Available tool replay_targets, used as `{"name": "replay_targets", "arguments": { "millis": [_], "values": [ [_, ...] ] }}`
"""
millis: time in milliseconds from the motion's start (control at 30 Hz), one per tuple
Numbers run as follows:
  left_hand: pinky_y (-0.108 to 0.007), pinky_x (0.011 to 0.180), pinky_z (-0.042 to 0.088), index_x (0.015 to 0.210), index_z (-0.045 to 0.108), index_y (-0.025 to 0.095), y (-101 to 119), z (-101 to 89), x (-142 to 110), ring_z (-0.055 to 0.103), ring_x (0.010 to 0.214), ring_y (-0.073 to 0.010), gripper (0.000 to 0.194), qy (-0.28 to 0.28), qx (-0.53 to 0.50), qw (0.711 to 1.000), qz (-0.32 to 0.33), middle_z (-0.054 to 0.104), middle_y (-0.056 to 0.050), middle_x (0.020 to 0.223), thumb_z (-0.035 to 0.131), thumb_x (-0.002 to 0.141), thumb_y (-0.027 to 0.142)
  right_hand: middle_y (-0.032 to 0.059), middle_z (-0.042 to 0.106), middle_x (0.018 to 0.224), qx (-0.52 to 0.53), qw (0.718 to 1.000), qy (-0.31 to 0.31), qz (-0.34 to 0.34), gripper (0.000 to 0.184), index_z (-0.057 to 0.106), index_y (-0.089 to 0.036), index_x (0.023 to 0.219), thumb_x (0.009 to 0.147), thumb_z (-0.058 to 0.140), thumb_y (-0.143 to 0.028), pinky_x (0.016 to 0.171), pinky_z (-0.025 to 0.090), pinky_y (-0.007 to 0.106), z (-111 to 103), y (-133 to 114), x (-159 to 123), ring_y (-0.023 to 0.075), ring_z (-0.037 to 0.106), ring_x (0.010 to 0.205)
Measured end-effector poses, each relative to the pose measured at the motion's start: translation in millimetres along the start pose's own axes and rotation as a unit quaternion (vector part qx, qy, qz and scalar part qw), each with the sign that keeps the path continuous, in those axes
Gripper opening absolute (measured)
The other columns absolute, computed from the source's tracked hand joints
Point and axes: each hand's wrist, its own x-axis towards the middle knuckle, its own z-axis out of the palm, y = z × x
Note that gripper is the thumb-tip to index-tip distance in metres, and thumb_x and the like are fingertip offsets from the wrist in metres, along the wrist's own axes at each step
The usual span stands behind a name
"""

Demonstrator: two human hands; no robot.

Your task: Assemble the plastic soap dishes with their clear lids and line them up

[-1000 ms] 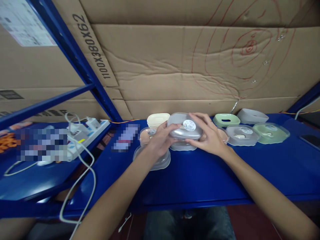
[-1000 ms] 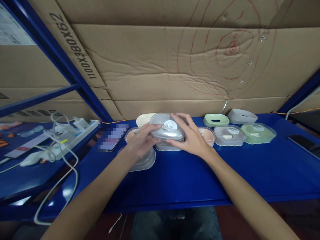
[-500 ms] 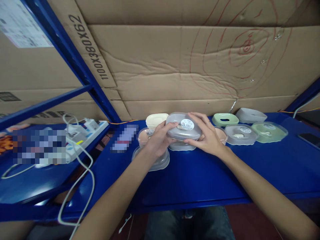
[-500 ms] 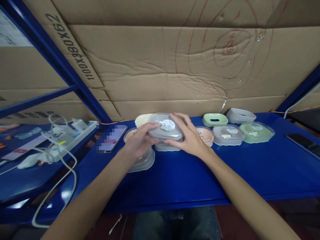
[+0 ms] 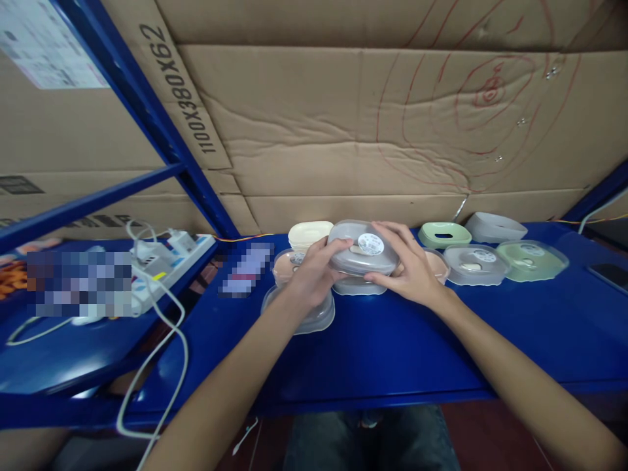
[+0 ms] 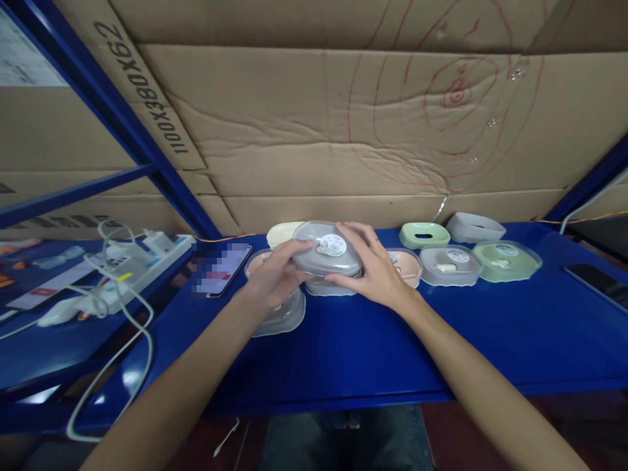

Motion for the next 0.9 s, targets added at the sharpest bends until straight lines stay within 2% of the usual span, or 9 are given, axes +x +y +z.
{"name": "replay_targets", "arguments": {
  "millis": [133,333,567,767,900],
  "values": [
    [-0.036,0.08,0.059,0.109,0.076,0.017,1.8,1.8,-2.0,0.076,0.109,-0.0323,0.042,-0.002,0.01,1.0,0.006,0.081,-0.012,0.113,0.091,0.075,0.036,0.015,0.053,0.156,0.001,1.0,0.009,-0.011,0.096,0.039,-0.039,0.172,0.091,0.083,-0.064,0.118,0.056,0.065,0.4,0.0,0.1,0.0405,0.059,0.144],
    [-0.038,0.081,0.061,0.107,0.077,0.016,1.9,1.6,-2.1,0.075,0.108,-0.0312,0.043,-0.005,0.018,1.0,0.004,0.081,-0.013,0.115,0.094,0.074,0.038,0.015,0.057,0.15,-0.01,1.0,0.012,-0.009,0.095,0.043,-0.036,0.17,0.089,0.084,-0.067,0.114,0.058,0.062,-2.8,0.0,1.2,0.039,0.063,0.138],
    [-0.034,0.076,0.059,0.101,0.078,0.015,3.5,0.8,-2.1,0.075,0.095,-0.0269,0.043,-0.032,0.023,0.999,-0.002,0.081,-0.012,0.105,0.097,0.072,0.039,0.0162,0.059,0.151,0.004,1.0,0.004,-0.015,0.1,0.047,-0.032,0.167,0.084,0.088,-0.068,0.114,0.057,0.061,-8.6,-0.2,3.3,0.0391,0.063,0.139],
    [-0.034,0.076,0.059,0.1,0.079,0.013,3.2,-0.9,-1.7,0.075,0.09,-0.0244,0.041,-0.038,0.032,0.999,-0.004,0.081,-0.011,0.1,0.096,0.072,0.038,0.0162,0.063,0.15,0.013,1.0,-0.012,-0.018,0.101,0.048,-0.029,0.167,0.082,0.093,-0.059,0.113,0.058,0.058,-12.2,-4.8,3.9,0.0374,0.066,0.136],
    [-0.03,0.072,0.057,0.096,0.08,0.014,2.4,-3.0,-0.2,0.072,0.085,-0.0211,0.037,-0.045,0.033,0.998,-0.005,0.081,-0.011,0.099,0.096,0.073,0.038,0.0159,0.065,0.149,0.006,1.0,-0.012,-0.014,0.099,0.05,-0.029,0.166,0.082,0.092,-0.059,0.111,0.06,0.057,-14.1,-7.5,3.9,0.0364,0.068,0.133]
  ]
}}
